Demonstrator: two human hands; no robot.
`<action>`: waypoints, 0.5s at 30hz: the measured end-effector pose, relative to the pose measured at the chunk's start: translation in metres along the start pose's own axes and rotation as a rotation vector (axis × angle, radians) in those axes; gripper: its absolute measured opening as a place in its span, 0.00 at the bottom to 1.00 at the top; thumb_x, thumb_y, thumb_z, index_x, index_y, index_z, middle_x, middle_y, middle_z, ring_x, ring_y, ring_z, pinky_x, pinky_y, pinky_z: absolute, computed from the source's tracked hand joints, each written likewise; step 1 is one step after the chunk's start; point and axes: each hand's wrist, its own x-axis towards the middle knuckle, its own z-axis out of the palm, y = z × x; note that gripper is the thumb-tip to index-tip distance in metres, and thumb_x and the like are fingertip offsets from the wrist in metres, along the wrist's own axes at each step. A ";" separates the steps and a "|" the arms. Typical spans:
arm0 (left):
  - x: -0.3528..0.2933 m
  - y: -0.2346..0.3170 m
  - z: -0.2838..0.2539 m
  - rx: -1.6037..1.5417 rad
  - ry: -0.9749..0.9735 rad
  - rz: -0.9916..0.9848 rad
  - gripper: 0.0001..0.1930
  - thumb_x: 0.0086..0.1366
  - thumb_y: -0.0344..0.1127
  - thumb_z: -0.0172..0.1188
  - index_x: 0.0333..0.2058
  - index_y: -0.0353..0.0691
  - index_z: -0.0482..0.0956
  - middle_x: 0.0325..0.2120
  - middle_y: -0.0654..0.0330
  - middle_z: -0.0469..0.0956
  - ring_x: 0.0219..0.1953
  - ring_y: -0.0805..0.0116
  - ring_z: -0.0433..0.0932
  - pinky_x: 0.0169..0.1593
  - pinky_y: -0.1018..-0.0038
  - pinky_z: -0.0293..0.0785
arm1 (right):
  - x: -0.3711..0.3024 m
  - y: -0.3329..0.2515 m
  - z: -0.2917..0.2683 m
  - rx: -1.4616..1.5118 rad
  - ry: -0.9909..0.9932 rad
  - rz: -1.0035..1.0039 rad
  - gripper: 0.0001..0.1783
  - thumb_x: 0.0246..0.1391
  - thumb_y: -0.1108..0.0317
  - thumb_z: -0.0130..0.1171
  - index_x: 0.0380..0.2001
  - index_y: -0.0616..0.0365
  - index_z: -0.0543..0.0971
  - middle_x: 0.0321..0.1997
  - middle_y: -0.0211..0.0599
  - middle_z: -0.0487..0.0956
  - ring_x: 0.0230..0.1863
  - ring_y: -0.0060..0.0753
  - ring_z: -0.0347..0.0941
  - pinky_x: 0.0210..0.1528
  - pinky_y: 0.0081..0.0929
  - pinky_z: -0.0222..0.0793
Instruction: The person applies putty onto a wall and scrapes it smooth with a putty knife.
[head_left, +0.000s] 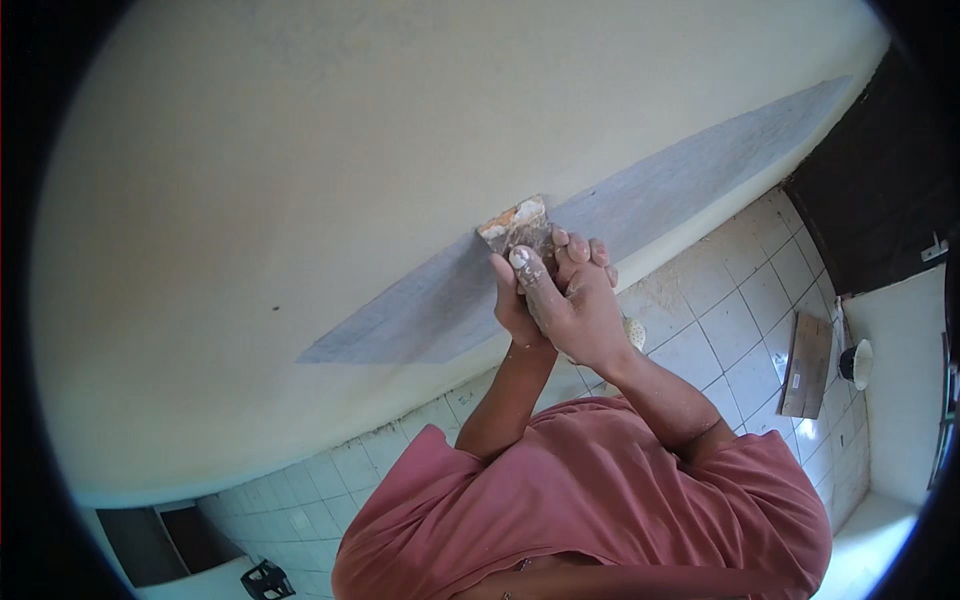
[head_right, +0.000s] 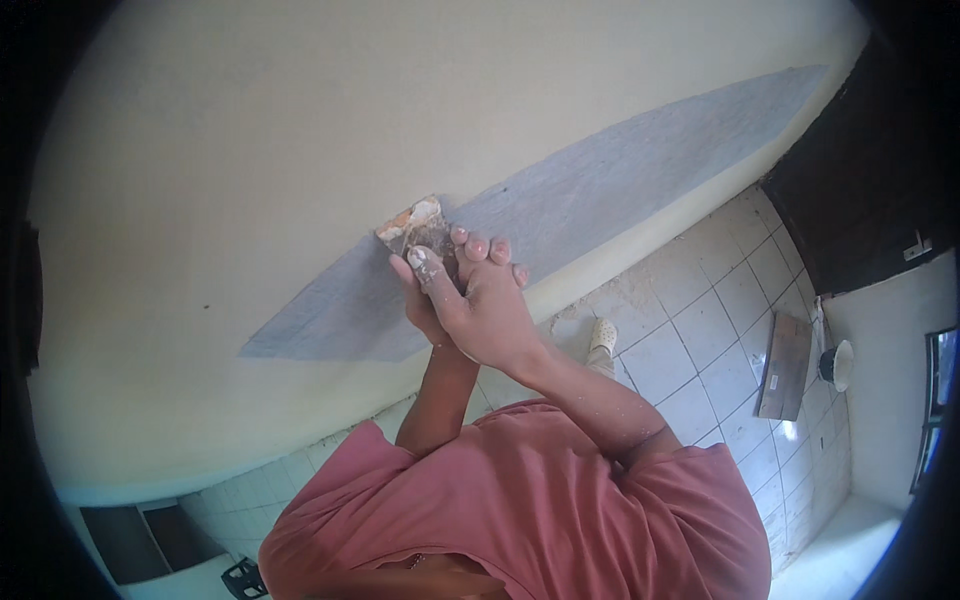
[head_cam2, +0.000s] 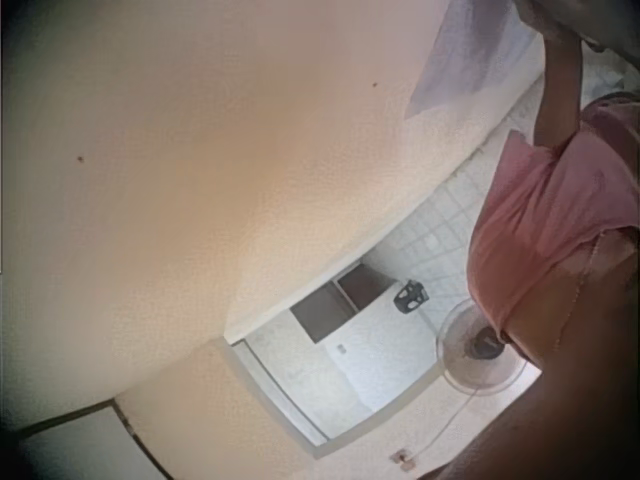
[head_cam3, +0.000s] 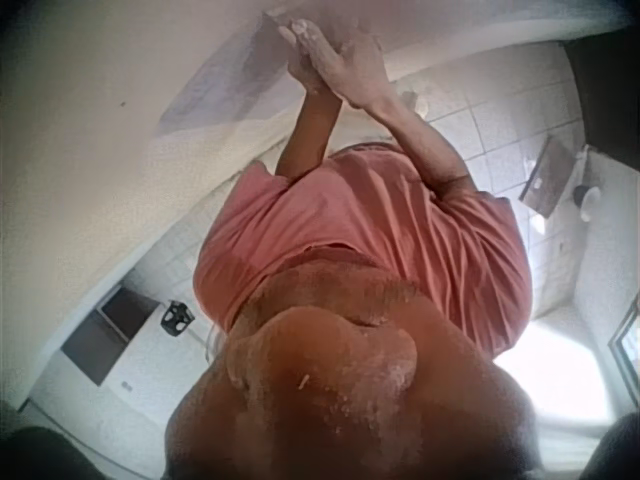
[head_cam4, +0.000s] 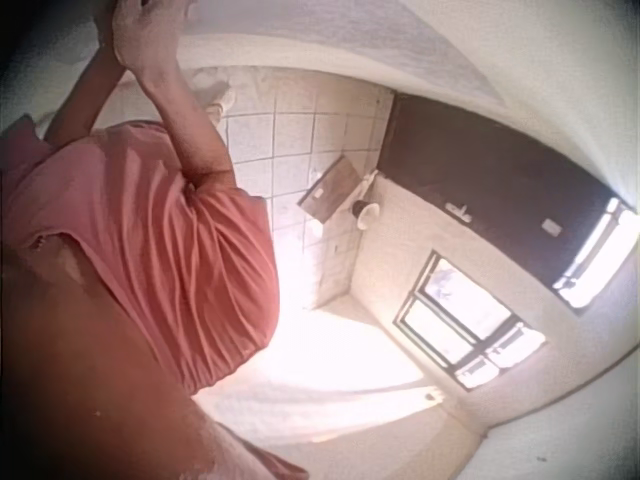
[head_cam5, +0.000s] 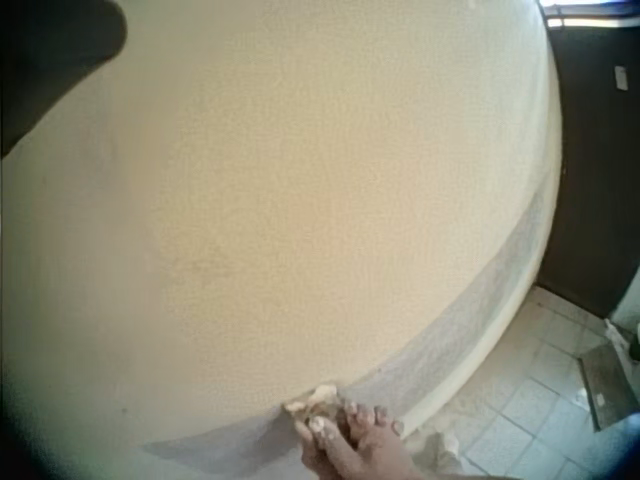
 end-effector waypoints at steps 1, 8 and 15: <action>-0.005 0.000 0.003 -0.021 0.034 -0.001 0.33 0.57 0.68 0.36 0.44 0.43 0.67 0.36 0.62 0.68 0.44 0.60 0.62 0.44 0.56 0.61 | -0.004 -0.001 0.002 0.002 -0.011 -0.001 0.18 0.53 0.60 0.51 0.40 0.66 0.72 0.27 0.43 0.74 0.36 0.35 0.69 0.41 0.27 0.62; -0.010 0.009 0.015 0.005 -0.001 0.045 0.33 0.58 0.67 0.35 0.42 0.42 0.67 0.36 0.62 0.68 0.43 0.60 0.62 0.43 0.56 0.61 | -0.007 -0.026 0.008 0.061 -0.111 0.159 0.17 0.52 0.61 0.51 0.38 0.66 0.71 0.35 0.47 0.72 0.39 0.41 0.65 0.42 0.34 0.60; -0.003 -0.017 -0.002 0.074 0.250 -0.078 0.30 0.59 0.64 0.39 0.42 0.39 0.67 0.37 0.56 0.68 0.45 0.57 0.63 0.44 0.57 0.64 | -0.006 0.019 -0.004 -0.072 0.030 0.245 0.26 0.53 0.50 0.45 0.43 0.65 0.70 0.40 0.52 0.71 0.44 0.54 0.62 0.46 0.44 0.58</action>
